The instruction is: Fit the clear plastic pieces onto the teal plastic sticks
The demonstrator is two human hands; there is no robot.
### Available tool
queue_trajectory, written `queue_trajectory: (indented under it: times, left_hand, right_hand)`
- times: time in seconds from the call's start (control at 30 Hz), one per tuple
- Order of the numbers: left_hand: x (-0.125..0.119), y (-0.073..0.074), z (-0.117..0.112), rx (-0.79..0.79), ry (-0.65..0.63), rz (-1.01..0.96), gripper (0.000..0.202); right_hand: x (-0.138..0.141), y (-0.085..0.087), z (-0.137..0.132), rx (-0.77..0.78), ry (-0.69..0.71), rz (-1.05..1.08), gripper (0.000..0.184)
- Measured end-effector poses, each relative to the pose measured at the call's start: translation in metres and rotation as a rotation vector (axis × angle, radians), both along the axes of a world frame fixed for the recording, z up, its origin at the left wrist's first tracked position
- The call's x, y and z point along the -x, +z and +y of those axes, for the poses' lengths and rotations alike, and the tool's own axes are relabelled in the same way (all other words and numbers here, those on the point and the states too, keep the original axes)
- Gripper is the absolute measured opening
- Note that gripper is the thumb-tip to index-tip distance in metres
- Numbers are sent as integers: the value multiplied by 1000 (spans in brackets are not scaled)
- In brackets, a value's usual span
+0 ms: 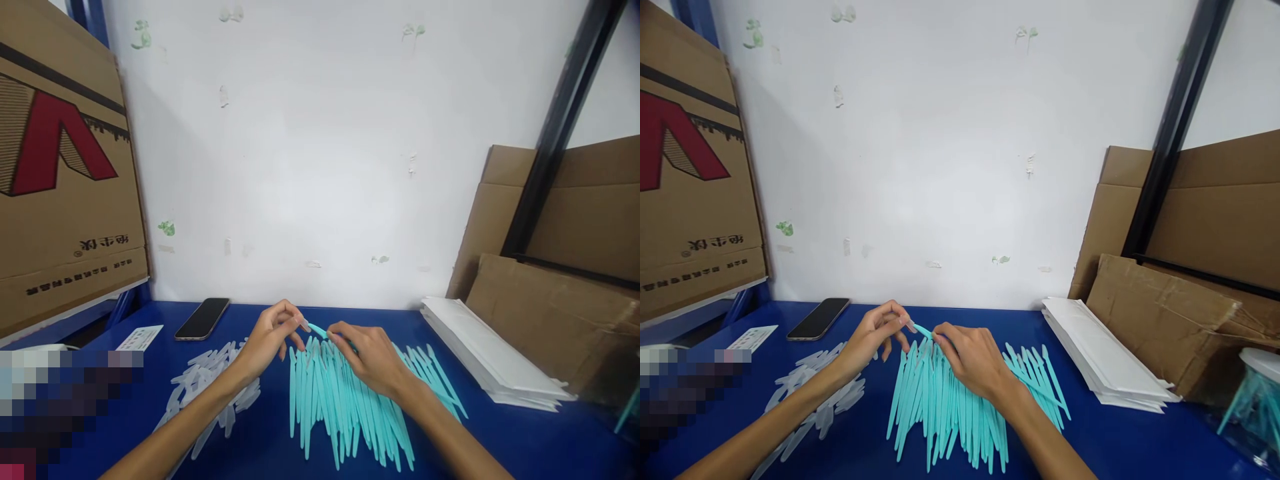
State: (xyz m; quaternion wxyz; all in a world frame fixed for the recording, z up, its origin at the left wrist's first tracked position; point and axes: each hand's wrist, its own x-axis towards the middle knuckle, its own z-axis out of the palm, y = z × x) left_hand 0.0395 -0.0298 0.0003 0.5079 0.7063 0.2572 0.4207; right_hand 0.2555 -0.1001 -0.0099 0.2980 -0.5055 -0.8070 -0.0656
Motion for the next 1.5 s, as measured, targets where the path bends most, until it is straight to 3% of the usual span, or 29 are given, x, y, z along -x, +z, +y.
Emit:
queue_trajectory:
  times: [0.27,0.53,0.73,0.83,1.2,1.5]
  left_hand:
    - [3,1,0,4,-53,0,31]
    - [1,-4,-2,-62,-104,148,36]
    - [4,0,-5,-226,-75,319,42]
    - [5,0,-5,-211,-113,361,46]
    - [4,-2,-7,-157,-171,308,38]
    - [5,1,-7,-196,-102,298,38]
  right_hand:
    - [0,0,0,-10,13,35,31]
    - [3,0,-4,44,62,76,30]
    - [1,2,-6,53,70,44,32]
    - [3,1,-7,85,69,45,34]
    - [5,5,-9,193,121,132,35]
    - [3,9,-7,191,91,101,37]
